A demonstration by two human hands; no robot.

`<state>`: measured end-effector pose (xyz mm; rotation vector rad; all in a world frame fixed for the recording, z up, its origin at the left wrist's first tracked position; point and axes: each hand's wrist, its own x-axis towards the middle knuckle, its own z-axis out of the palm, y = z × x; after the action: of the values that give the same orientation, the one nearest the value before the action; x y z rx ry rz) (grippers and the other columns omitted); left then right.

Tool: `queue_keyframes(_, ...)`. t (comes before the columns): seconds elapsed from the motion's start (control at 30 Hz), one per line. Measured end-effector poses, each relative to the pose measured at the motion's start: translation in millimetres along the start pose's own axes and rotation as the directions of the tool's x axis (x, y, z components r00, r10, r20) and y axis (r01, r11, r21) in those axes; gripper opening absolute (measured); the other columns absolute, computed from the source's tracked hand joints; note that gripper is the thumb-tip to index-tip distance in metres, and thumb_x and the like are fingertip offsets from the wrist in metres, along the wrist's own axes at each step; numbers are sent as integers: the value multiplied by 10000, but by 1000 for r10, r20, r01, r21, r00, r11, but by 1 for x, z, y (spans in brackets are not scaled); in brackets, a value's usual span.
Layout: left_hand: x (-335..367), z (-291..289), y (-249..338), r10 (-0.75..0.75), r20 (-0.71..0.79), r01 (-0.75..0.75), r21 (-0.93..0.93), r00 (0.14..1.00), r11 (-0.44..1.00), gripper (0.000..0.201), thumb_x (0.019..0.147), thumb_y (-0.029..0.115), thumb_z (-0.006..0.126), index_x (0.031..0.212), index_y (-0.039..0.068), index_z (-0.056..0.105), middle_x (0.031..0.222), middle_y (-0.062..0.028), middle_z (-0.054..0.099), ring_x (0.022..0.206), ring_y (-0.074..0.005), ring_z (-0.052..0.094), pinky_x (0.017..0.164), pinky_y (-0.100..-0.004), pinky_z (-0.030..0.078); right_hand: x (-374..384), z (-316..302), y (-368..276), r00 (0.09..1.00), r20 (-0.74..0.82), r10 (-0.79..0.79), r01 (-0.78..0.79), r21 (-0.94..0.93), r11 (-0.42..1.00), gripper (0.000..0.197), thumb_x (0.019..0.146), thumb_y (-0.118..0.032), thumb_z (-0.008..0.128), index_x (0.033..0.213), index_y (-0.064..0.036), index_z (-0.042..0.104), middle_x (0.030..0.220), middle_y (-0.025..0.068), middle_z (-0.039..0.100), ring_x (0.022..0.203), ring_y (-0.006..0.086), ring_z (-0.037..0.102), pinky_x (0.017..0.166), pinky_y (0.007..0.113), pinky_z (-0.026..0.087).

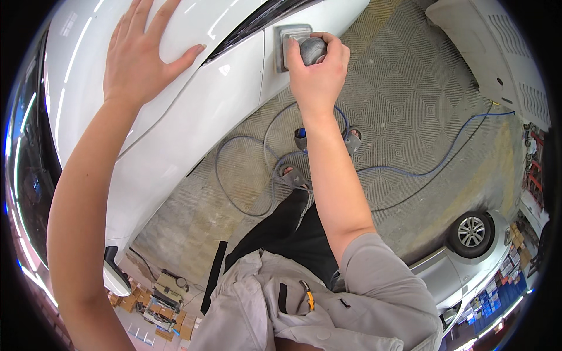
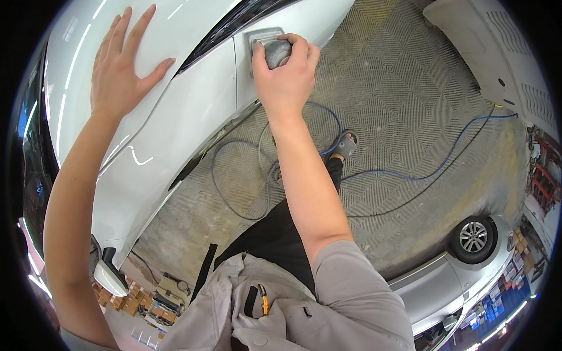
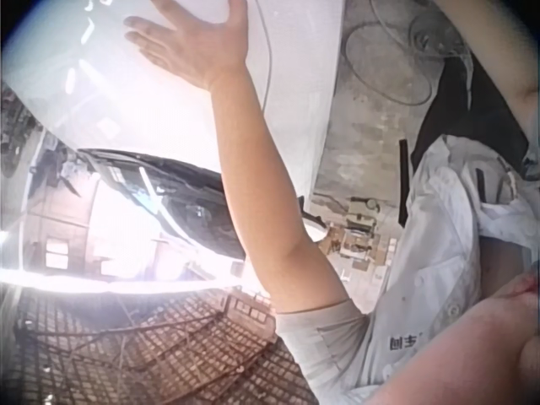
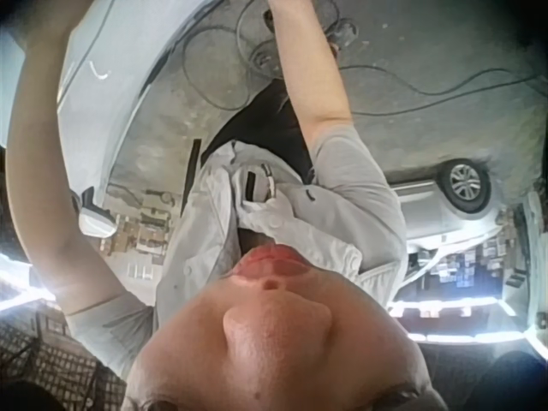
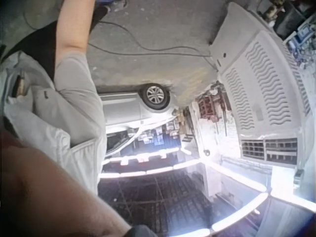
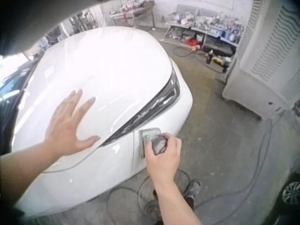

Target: The person uses a handheld polishing tool to work on the white car's body panels, including the front bumper, side panels, and rear quarter panel. They move around the vehicle, applying the tool to different sections while occasionally touching the surface with their hand.

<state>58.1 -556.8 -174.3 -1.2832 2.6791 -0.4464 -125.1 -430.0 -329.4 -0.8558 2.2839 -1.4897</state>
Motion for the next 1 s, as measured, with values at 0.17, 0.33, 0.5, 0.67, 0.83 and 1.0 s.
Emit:
queue_keyframes(0.17,2,-9,8,-12,-7,13,22,1000,1000,1044,794,461,846,1676,218,344,1706,-270,283,1599,-459,252,1296,-595,257,-7,1,2,999,-32,8,-7,42,999,447,840,-294,857,1180,-62,682,1162,91,574,716,189,571,730,356,530)
queue_keyframes(0.33,3,-8,7,-6,-9,6,20,1000,1000,1036,793,449,850,1672,216,354,1703,-273,290,1594,-459,263,1294,-593,263,-16,0,5,997,-49,60,-56,62,997,434,837,-276,864,1168,-56,691,1162,89,570,721,167,543,726,332,510)
queue_keyframes(0.5,3,-4,4,-2,-24,2,19,1000,1000,1030,794,444,853,1669,218,360,1699,-274,298,1587,-465,275,1291,-589,269,-26,5,8,999,-53,2,3,87,996,430,844,-271,861,1168,-50,684,1150,99,563,750,172,550,743,339,510)
queue_keyframes(0.67,4,2,0,13,-41,-11,62,999,998,1025,792,440,856,1665,222,364,1696,-274,304,1582,-469,281,1290,-582,275,-27,7,9,997,-75,35,-29,83,996,433,846,-268,858,1167,-44,674,1146,106,557,766,189,557,746,352,513)
queue_keyframes(0.83,4,0,1,8,-41,-7,44,999,999,1024,794,433,859,1665,223,361,1695,-273,304,1586,-460,278,1294,-570,275,-25,7,9,991,-129,-30,39,62,997,444,840,-279,863,1168,-48,672,1143,104,554,750,188,557,739,357,519)
queue_keyframes(1.0,3,-4,7,-18,-24,19,61,1000,998,1020,802,438,854,1666,226,355,1698,-265,301,1591,-453,270,1299,-561,271,-25,7,8,998,-67,10,-4,80,997,448,829,-273,869,1168,-55,672,1133,98,554,725,191,556,729,360,523)
